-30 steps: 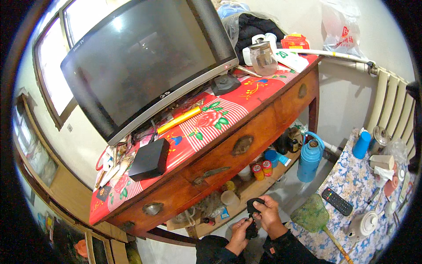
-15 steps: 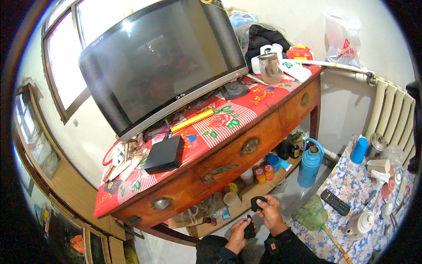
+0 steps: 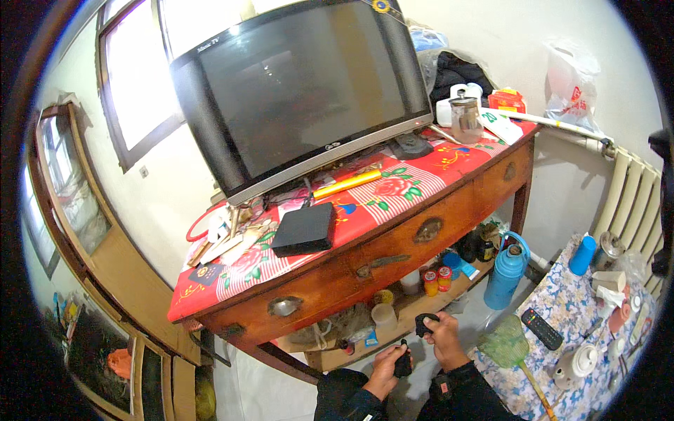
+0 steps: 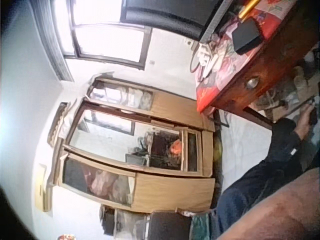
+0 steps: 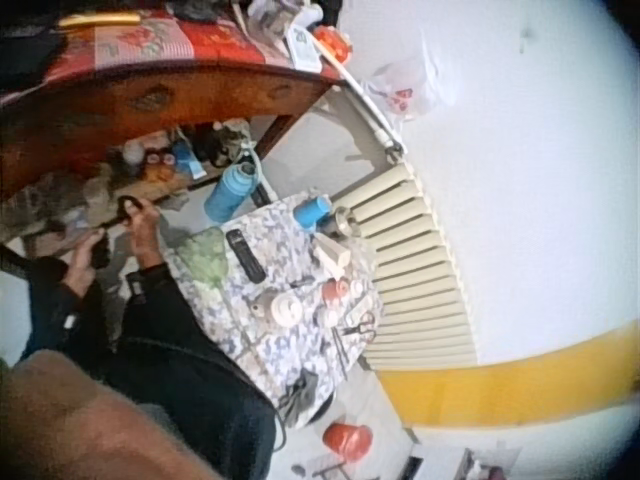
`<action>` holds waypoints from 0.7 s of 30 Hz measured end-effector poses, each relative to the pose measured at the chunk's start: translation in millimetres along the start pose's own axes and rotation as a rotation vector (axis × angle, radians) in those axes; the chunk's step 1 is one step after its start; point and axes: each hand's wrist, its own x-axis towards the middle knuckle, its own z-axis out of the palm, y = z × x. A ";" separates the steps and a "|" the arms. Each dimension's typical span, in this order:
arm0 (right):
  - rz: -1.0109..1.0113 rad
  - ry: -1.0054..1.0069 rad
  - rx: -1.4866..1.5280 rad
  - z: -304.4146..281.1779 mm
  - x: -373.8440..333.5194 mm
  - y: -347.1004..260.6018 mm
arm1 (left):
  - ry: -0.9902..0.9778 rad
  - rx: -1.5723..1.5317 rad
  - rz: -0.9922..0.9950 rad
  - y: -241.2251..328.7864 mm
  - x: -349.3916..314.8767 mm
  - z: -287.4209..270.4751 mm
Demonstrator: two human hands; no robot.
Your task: The person cleans a white ceramic teapot using a black cloth. They wipe the lid, the body, and the spout of the teapot thoroughly.
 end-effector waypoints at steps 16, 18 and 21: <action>0.004 -0.069 -0.088 7.2 -10.0 2.5 | 0.007 -0.020 0.062 13.7 -13.5 -14.5; 0.020 -0.084 -0.081 7.1 -8.8 5.1 | -0.014 -0.063 0.088 13.1 -14.6 -15.9; 0.064 -0.013 -0.130 8.0 -7.2 6.9 | -0.027 -0.021 0.113 13.6 -14.1 -17.2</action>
